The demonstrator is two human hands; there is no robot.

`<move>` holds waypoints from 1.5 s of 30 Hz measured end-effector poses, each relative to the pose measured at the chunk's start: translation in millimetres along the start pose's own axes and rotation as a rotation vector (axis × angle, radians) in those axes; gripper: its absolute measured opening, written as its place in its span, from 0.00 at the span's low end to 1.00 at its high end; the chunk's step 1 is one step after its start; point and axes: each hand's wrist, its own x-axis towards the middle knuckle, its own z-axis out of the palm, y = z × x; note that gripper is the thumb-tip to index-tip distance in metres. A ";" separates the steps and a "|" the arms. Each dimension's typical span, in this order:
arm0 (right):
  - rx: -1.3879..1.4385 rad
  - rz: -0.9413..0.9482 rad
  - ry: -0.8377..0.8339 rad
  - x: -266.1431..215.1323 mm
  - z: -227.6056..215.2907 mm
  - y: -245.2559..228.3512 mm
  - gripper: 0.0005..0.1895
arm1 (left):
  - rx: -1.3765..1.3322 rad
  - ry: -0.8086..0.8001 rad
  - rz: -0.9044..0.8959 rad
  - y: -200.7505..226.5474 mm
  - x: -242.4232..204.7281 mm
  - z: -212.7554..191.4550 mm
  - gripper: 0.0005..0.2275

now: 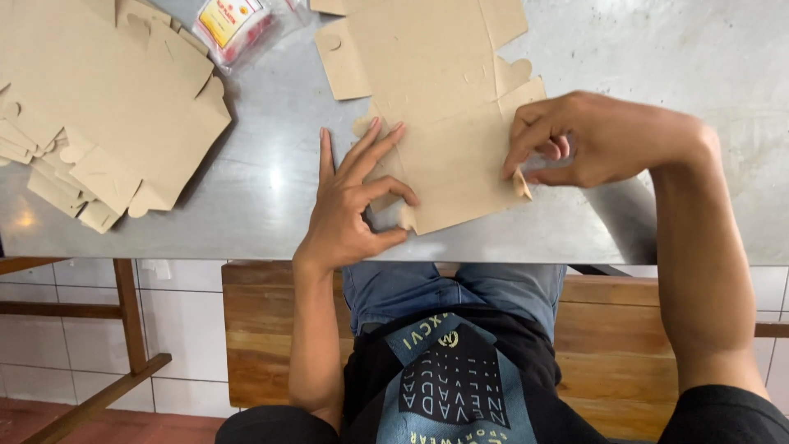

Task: The person folds a flat cardboard box blank along pre-scored lines, tucks flaps into slots, and presses the edges to form a small rectangular box. The person handles one unit at a time on a metal worktable.

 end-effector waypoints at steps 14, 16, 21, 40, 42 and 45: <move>0.157 0.035 0.357 -10.5 -1.7 -0.2 0.09 | -0.118 0.341 -0.105 7.0 1.4 11.3 0.11; 0.140 0.069 0.368 -6.7 0.0 0.7 0.13 | -0.095 0.456 -0.095 5.6 1.8 12.6 0.14; 0.048 0.076 0.373 3.2 10.3 5.3 0.24 | -0.025 0.528 -0.105 -1.5 0.8 20.4 0.14; 0.075 -0.015 0.481 2.7 11.7 -7.2 0.14 | 0.536 0.296 0.253 4.5 6.4 30.9 0.12; 0.078 -0.013 0.474 2.7 11.2 -3.6 0.20 | 0.485 0.339 0.198 11.8 8.0 34.9 0.11; 0.087 -0.104 0.484 4.6 10.5 1.3 0.20 | 0.605 0.170 0.003 36.4 11.0 40.3 0.27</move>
